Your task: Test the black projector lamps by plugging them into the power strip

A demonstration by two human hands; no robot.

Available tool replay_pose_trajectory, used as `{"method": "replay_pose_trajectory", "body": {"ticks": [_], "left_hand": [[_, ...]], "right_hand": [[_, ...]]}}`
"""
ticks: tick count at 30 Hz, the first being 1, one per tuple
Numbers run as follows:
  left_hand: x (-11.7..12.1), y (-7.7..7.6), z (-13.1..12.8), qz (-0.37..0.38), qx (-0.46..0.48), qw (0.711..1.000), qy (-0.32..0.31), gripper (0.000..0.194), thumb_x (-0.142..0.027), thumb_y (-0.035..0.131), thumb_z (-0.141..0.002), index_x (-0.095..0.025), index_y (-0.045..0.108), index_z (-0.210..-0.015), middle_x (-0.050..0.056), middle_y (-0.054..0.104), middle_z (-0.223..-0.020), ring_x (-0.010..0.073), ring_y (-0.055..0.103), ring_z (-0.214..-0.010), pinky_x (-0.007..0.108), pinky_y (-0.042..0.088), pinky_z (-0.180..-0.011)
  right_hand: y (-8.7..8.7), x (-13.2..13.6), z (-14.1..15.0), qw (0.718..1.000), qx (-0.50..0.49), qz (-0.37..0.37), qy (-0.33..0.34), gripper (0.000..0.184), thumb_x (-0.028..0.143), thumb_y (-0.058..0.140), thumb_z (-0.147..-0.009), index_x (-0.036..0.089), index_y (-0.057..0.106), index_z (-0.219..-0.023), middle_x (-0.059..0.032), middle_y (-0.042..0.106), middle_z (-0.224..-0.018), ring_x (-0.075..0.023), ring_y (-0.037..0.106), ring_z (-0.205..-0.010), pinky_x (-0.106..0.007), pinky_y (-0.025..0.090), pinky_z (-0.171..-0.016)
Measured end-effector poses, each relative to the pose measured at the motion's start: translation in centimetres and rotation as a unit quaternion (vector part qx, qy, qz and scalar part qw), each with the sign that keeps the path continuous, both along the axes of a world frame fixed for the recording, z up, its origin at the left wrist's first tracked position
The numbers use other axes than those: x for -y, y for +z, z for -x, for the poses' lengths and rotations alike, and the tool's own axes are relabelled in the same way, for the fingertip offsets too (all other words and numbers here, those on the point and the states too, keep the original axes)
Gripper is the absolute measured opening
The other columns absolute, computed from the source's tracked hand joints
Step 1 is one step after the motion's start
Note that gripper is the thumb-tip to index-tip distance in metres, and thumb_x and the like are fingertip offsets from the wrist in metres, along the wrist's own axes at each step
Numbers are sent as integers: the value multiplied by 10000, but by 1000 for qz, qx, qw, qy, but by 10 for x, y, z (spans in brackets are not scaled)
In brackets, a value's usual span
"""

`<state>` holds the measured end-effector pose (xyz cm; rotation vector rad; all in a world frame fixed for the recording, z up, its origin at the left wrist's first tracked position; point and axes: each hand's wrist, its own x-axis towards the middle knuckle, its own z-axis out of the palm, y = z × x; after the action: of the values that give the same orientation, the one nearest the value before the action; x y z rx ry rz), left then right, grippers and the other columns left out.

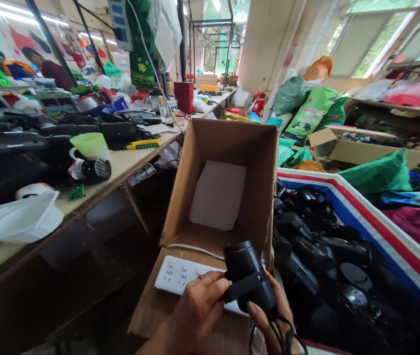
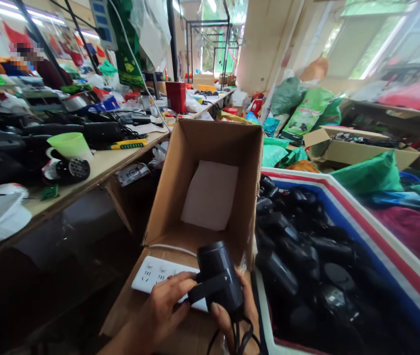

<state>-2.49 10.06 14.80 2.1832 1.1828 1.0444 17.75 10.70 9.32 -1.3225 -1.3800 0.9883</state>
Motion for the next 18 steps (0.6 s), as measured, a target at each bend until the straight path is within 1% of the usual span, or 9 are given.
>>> {"method": "replay_pose_trajectory", "body": {"ticks": [3,6,8,10,12,14,16,18], "left_hand": [[1,-4,-1,-13,0,1000,0,412,-23,510,-732,-238,534,-1082,74,668,-1046,221,630,-946,301,468,-830],[1,-9,-1,-25,5,999,30,481,-40,580,-680,-248,512,-1109,63,686,-1017,243,640,-931,335,474,-835],[0,-11,0,-35,-2,998,44,481,-57,613,-666,-251,523,-1097,65,695,-1002,258,648,-914,358,478,-837],[0,-11,1,-41,-2,998,52,503,-70,639,-655,-256,528,-1109,83,678,-1062,276,635,-958,380,473,-861],[0,-9,2,-46,15,997,53,599,-90,673,-644,-263,484,-1185,122,585,-1231,300,572,-1084,407,449,-916],[1,-4,3,-46,36,997,47,750,-125,711,-637,-278,381,-1293,152,404,-1401,324,458,-1216,432,417,-963],[2,1,3,-46,52,997,30,861,-165,729,-653,-313,267,-1364,147,255,-1479,335,365,-1287,451,389,-993],[3,6,4,-47,58,997,6,917,-165,730,-666,-352,198,-1389,129,170,-1509,342,307,-1318,465,371,-1007]], "right_hand": [[-4,1,-4,1000,-15,12,-7,701,529,660,-680,237,407,-1265,-92,561,-1197,-324,500,-1121,-436,423,-943],[-8,2,-4,998,-56,4,4,696,516,651,-692,242,401,-1281,-86,535,-1235,-321,467,-1158,-440,390,-975],[-9,2,-4,997,-71,7,0,710,513,662,-683,248,394,-1286,-87,518,-1258,-328,438,-1185,-462,361,-994],[-10,1,-4,997,-83,9,-1,728,518,679,-663,261,398,-1283,-80,515,-1259,-336,427,-1192,-478,342,-1004],[-9,1,-4,995,-100,12,17,726,510,693,-654,283,405,-1279,-64,513,-1263,-330,432,-1191,-465,349,-1004],[-7,3,-5,990,-130,12,45,717,501,697,-662,313,397,-1285,-47,501,-1286,-318,436,-1197,-438,383,-987],[-4,8,-9,985,-157,22,71,736,530,674,-682,328,362,-1317,-51,479,-1318,-320,439,-1201,-434,423,-953],[1,15,-13,991,-123,8,58,747,601,616,-705,291,361,-1336,-91,497,-1297,-336,480,-1158,-446,479,-876]]}}
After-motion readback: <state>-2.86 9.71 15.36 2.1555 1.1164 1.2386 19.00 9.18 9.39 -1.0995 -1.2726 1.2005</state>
